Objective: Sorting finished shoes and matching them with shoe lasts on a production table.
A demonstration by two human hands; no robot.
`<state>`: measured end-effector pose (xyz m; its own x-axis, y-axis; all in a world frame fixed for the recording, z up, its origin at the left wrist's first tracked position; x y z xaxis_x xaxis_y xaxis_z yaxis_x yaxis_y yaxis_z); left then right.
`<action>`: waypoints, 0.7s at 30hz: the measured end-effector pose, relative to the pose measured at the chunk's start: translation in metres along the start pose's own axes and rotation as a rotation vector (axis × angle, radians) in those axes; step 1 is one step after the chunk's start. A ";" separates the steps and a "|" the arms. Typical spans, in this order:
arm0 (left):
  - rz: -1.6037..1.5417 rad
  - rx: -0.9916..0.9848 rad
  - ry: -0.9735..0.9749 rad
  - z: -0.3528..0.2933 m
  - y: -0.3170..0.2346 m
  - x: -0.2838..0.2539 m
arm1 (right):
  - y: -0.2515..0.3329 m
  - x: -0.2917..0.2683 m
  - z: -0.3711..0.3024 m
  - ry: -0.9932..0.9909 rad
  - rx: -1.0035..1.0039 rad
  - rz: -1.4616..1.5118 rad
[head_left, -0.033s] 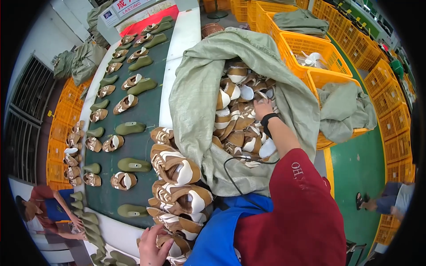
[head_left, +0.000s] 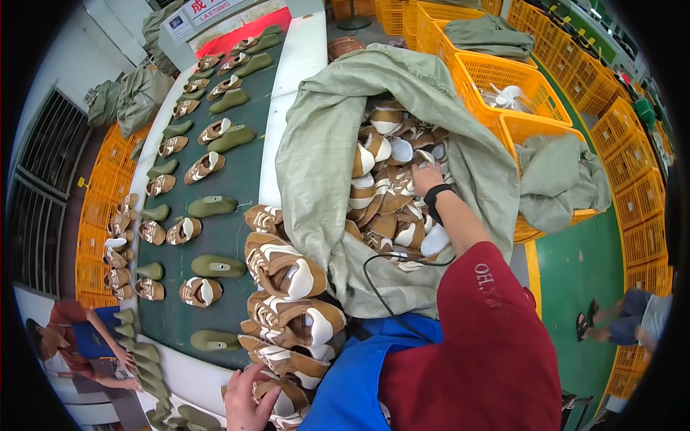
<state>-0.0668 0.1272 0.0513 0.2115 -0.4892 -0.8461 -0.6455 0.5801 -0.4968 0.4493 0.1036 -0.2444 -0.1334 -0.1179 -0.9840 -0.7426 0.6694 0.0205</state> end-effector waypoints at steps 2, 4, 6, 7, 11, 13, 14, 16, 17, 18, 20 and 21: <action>-0.077 -0.122 -0.002 -0.012 0.020 0.002 | 0.017 -0.018 -0.019 0.061 -0.097 0.005; -0.173 -0.204 -0.021 -0.022 0.038 0.005 | 0.023 -0.032 -0.043 0.055 -0.202 0.034; -0.144 -0.211 -0.038 -0.029 0.046 0.004 | 0.026 -0.055 -0.071 -0.085 -0.334 0.199; -0.105 -0.214 -0.054 -0.032 0.049 0.003 | 0.027 -0.071 -0.086 -0.198 -0.388 0.294; -0.149 -0.215 -0.115 -0.040 0.053 0.004 | 0.019 -0.137 -0.118 -0.539 -0.231 0.577; -0.125 -0.151 -0.148 -0.031 0.039 0.001 | 0.029 -0.153 -0.121 -0.593 -0.181 1.082; -0.094 -0.090 -0.168 -0.023 0.027 -0.004 | 0.047 -0.160 -0.121 -0.495 -0.246 1.255; 0.020 0.022 -0.187 -0.020 0.017 -0.012 | 0.087 -0.164 -0.121 -0.229 -0.305 1.655; 0.058 0.055 -0.181 -0.020 0.011 -0.014 | 0.110 -0.175 -0.130 -0.060 -0.302 1.865; 0.055 0.062 -0.203 -0.023 0.009 -0.020 | 0.142 -0.179 -0.140 0.278 -0.276 2.136; 0.042 0.062 -0.273 -0.028 0.005 -0.030 | 0.204 -0.192 -0.164 0.846 -0.391 2.353; 0.034 0.060 -0.321 -0.031 0.004 -0.034 | 0.230 -0.199 -0.181 1.128 -0.497 2.401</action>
Point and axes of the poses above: each hand's wrist, its own z-axis towards the middle knuckle, its own x-axis out of the palm, y = z × x, the point moved 8 cm from there along z, towards the middle knuckle, and after that the axes turned 1 degree about z, right-handed, at the moved point
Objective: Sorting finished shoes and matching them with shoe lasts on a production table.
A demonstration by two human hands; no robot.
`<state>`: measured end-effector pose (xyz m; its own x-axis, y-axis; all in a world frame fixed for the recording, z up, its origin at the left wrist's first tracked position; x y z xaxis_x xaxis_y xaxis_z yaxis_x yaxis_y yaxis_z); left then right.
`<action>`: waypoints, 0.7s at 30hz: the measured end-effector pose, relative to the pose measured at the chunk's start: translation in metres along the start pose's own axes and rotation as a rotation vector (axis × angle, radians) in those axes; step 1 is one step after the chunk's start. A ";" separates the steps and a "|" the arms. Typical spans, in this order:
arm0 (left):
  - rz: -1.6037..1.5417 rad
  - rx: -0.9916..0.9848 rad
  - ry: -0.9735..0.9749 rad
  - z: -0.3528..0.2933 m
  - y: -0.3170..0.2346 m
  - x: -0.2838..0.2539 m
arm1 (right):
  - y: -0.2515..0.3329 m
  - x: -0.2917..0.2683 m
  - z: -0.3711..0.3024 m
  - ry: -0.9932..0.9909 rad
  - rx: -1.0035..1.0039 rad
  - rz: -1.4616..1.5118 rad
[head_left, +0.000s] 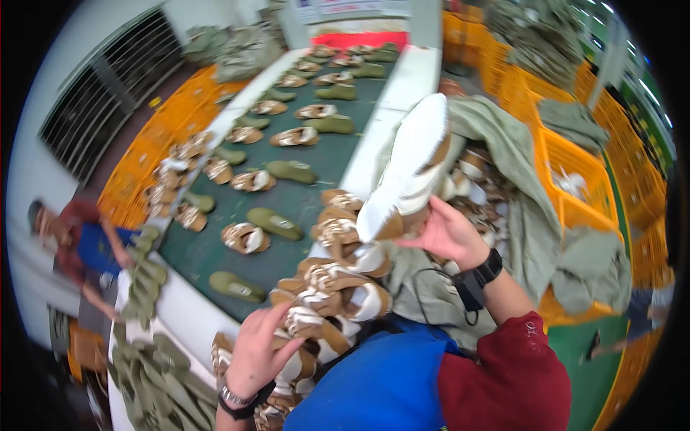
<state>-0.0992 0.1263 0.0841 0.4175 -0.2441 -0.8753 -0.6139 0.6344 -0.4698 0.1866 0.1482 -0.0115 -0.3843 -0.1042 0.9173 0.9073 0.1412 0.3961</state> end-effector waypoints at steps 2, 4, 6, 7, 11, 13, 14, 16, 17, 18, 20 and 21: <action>0.056 0.091 -0.141 -0.004 -0.013 -0.012 | -0.047 0.035 0.020 0.091 0.202 0.028; 0.039 0.163 -0.204 -0.011 -0.023 -0.017 | -0.088 0.062 0.026 0.168 0.367 0.041; 0.041 0.200 -0.274 -0.024 -0.030 -0.018 | -0.131 0.083 0.030 0.304 0.536 0.009; 0.123 0.167 -0.307 -0.030 -0.032 -0.018 | -0.150 0.094 0.030 0.318 0.605 0.028; 0.232 0.031 -0.463 -0.049 -0.001 -0.020 | -0.206 0.120 0.027 0.239 0.789 0.013; 0.008 -0.060 -0.532 -0.065 0.029 -0.029 | -0.211 0.119 0.035 0.236 0.820 -0.222; -0.153 -0.139 -0.494 -0.073 0.045 -0.032 | -0.210 0.120 0.038 0.285 0.817 -0.375; -0.501 -0.410 -0.386 -0.096 0.085 -0.028 | -0.211 0.107 0.040 0.320 0.852 -0.544; -0.509 -0.433 -0.453 -0.110 0.109 -0.028 | -0.206 0.105 0.041 0.344 0.838 -0.632; -0.801 -0.568 -0.418 -0.121 0.133 -0.021 | -0.195 0.100 0.042 0.333 0.776 -0.713; -1.213 -0.762 -0.525 -0.152 0.173 -0.013 | -0.168 0.084 0.052 0.277 0.605 -0.924; -1.254 -0.775 -0.652 -0.167 0.198 -0.016 | -0.159 0.073 0.050 0.270 0.603 -0.920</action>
Point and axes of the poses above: each hand's wrist, its own z-axis towards the middle knuckle, its own x-axis out of the palm, y = z × x, the point moved 8 cm from there along z, towards the middle knuckle, and after that the axes turned 1 degree about z, right-handed, at the moved point
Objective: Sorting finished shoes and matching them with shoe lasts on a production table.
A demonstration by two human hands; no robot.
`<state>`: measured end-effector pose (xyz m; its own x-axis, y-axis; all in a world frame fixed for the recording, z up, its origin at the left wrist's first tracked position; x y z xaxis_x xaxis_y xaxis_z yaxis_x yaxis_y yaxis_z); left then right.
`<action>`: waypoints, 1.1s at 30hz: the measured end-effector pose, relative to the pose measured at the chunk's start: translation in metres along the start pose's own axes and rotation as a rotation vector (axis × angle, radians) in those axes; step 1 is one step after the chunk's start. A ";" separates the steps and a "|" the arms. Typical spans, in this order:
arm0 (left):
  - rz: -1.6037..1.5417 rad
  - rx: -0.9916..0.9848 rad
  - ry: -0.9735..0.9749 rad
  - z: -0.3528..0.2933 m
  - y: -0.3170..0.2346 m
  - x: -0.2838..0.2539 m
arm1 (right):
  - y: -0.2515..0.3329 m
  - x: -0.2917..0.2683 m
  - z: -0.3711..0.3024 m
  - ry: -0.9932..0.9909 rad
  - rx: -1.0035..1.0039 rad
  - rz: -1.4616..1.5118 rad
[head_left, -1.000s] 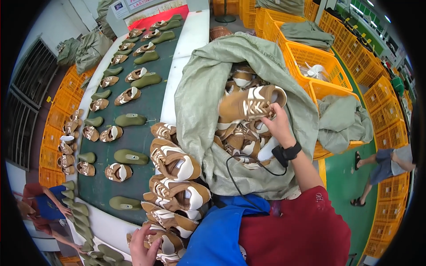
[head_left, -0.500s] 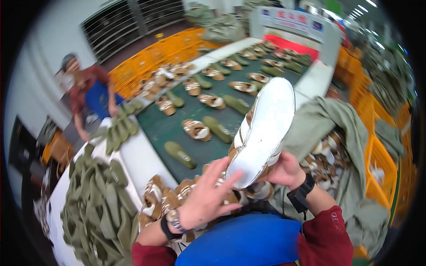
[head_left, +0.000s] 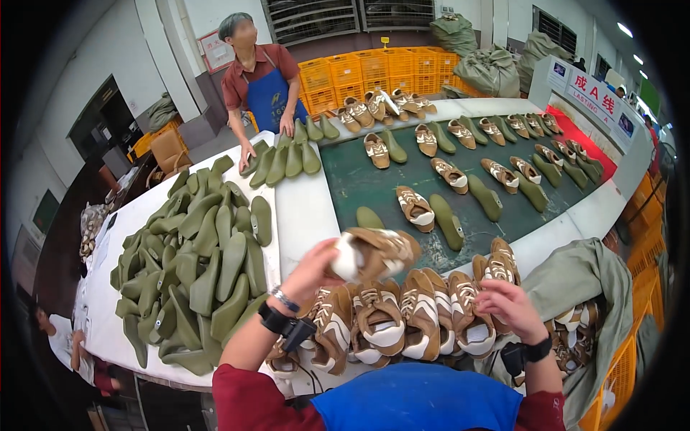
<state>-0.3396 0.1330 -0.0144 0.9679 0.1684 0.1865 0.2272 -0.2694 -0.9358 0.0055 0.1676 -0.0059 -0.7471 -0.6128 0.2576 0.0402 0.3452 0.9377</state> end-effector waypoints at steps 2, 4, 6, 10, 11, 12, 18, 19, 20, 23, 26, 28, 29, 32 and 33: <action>-0.183 0.081 -0.152 0.026 0.011 -0.069 | -0.001 -0.042 -0.017 -0.245 -0.154 -0.022; -0.328 0.183 -0.240 0.055 0.011 -0.139 | -0.012 -0.066 -0.032 -0.324 -0.158 0.038; -0.383 0.242 -0.283 0.080 0.009 -0.198 | -0.024 -0.088 -0.048 -0.458 -0.175 0.098; -0.134 -0.011 -0.624 0.114 0.051 -0.230 | -0.059 -0.131 -0.068 -0.630 -0.130 0.146; 0.107 -0.135 -0.603 0.119 0.056 -0.211 | -0.067 -0.140 -0.075 -0.658 -0.121 0.155; 0.192 -0.182 -0.521 0.128 0.058 -0.189 | -0.069 -0.151 -0.086 -0.729 -0.160 0.154; 0.681 -0.026 0.093 0.122 0.028 -0.048 | -0.129 -0.246 -0.176 -1.179 -0.220 0.050; 0.711 0.007 0.122 0.108 0.019 -0.028 | -0.147 -0.259 -0.196 -1.355 -0.077 -0.113; 0.760 0.063 0.172 0.099 0.011 -0.007 | -0.214 -0.306 -0.228 -1.447 -0.028 -0.254; 0.751 0.101 0.260 0.062 0.001 0.037 | -0.346 -0.308 -0.244 -1.155 0.657 -0.740; 0.784 0.135 0.332 0.037 0.003 0.062 | -0.298 -0.259 -0.212 -1.048 0.785 -0.961; 0.772 0.140 0.386 0.023 0.004 0.081 | -0.299 -0.267 -0.223 -0.935 0.830 -0.963; 0.771 0.126 0.407 0.019 0.006 0.089 | -0.305 -0.269 -0.238 -0.962 0.929 -1.003; 0.781 0.085 0.397 -0.008 -0.004 0.114 | -0.295 -0.278 -0.244 -0.901 0.829 -1.022; 0.758 0.052 0.389 -0.013 -0.004 0.115 | -0.270 -0.284 -0.250 -1.077 0.784 -1.010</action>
Point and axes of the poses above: each hand's wrist, its own z-axis towards the middle knuckle, its own x-axis out of the palm, y = z × x, the point moved 8 cm from there along z, towards the middle knuckle, and after that the axes turned 1 degree about z, right-handed, at the moved point
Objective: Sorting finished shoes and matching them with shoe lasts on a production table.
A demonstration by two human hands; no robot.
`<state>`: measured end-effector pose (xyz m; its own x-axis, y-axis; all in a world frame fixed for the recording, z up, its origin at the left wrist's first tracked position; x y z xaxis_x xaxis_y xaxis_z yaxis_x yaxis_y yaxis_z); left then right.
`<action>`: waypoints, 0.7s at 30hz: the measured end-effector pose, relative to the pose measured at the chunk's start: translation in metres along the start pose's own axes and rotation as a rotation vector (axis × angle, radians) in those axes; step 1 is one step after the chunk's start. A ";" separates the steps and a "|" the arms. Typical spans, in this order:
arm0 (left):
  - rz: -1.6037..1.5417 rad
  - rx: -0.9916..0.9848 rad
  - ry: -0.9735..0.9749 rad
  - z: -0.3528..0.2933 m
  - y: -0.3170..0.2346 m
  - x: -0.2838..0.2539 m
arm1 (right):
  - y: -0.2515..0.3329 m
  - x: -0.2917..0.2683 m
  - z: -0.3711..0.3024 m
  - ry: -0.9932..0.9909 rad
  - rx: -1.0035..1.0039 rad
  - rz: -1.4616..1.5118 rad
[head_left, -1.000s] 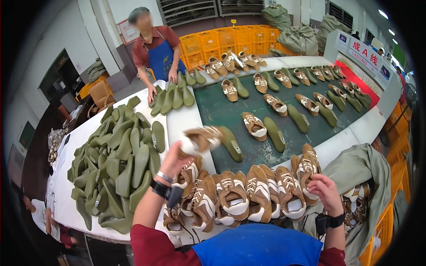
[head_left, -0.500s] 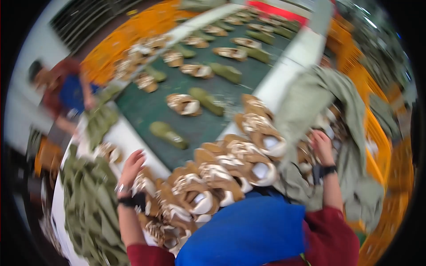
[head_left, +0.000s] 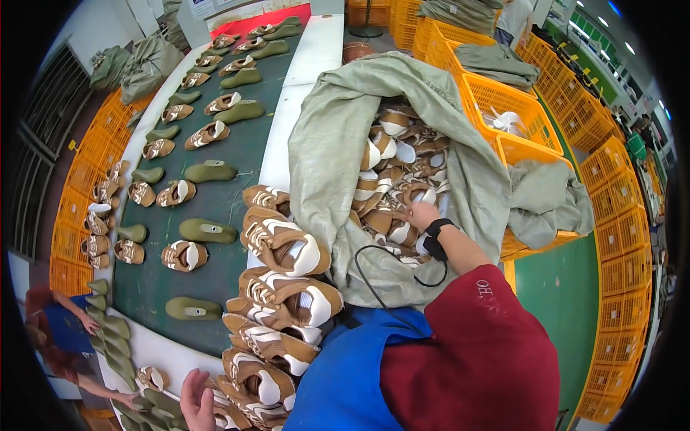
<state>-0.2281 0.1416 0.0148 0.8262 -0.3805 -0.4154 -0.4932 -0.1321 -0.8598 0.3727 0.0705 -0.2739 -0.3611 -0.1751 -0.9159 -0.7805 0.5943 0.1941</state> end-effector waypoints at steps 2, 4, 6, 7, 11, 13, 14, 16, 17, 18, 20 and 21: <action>0.014 0.001 0.014 -0.001 -0.006 0.002 | -0.010 -0.023 0.004 -0.140 0.065 0.064; 0.029 -0.004 0.027 -0.002 -0.007 0.001 | -0.017 -0.043 -0.003 -0.358 0.009 -0.020; 0.091 0.051 0.070 0.003 -0.015 0.005 | -0.011 -0.039 -0.002 -0.254 -0.025 -0.028; 0.091 0.051 0.066 0.002 -0.022 0.009 | -0.004 -0.037 -0.001 -0.152 -0.056 -0.040; 0.114 0.074 0.065 -0.003 -0.036 0.021 | -0.007 -0.086 -0.015 -0.116 -0.040 0.528; 0.131 0.096 0.051 -0.007 -0.036 0.018 | -0.011 -0.123 -0.044 -0.049 0.039 1.043; 0.228 0.128 0.067 -0.006 -0.037 0.017 | -0.010 -0.141 -0.060 0.004 0.095 1.307; 0.312 0.160 0.074 -0.007 -0.039 0.021 | 0.005 -0.186 -0.086 0.109 -0.211 1.530; 0.270 0.161 0.070 -0.004 -0.042 0.024 | 0.019 -0.207 -0.098 0.144 -0.321 1.656; 0.228 0.162 0.060 -0.001 -0.046 0.025 | 0.033 -0.223 -0.106 0.185 -0.437 1.780; 0.276 0.296 0.019 0.012 -0.068 0.032 | 0.057 -0.225 -0.107 0.265 -0.590 1.870; 0.296 0.351 0.003 0.018 -0.079 0.035 | 0.071 -0.218 -0.104 0.248 -0.495 2.003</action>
<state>-0.1547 0.1554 0.0628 0.6626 -0.3581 -0.6578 -0.5853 0.3005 -0.7531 0.3425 0.0694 -0.0242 -0.7069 0.1967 0.6794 0.6629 -0.1505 0.7334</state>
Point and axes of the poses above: each hand's wrist, its own z-axis towards the middle knuckle, its own x-axis out of the palm, y = z × x, the point moved 8 cm from there along z, towards the middle knuckle, and after that the axes turned 1 degree about z, right-handed, at the moved point
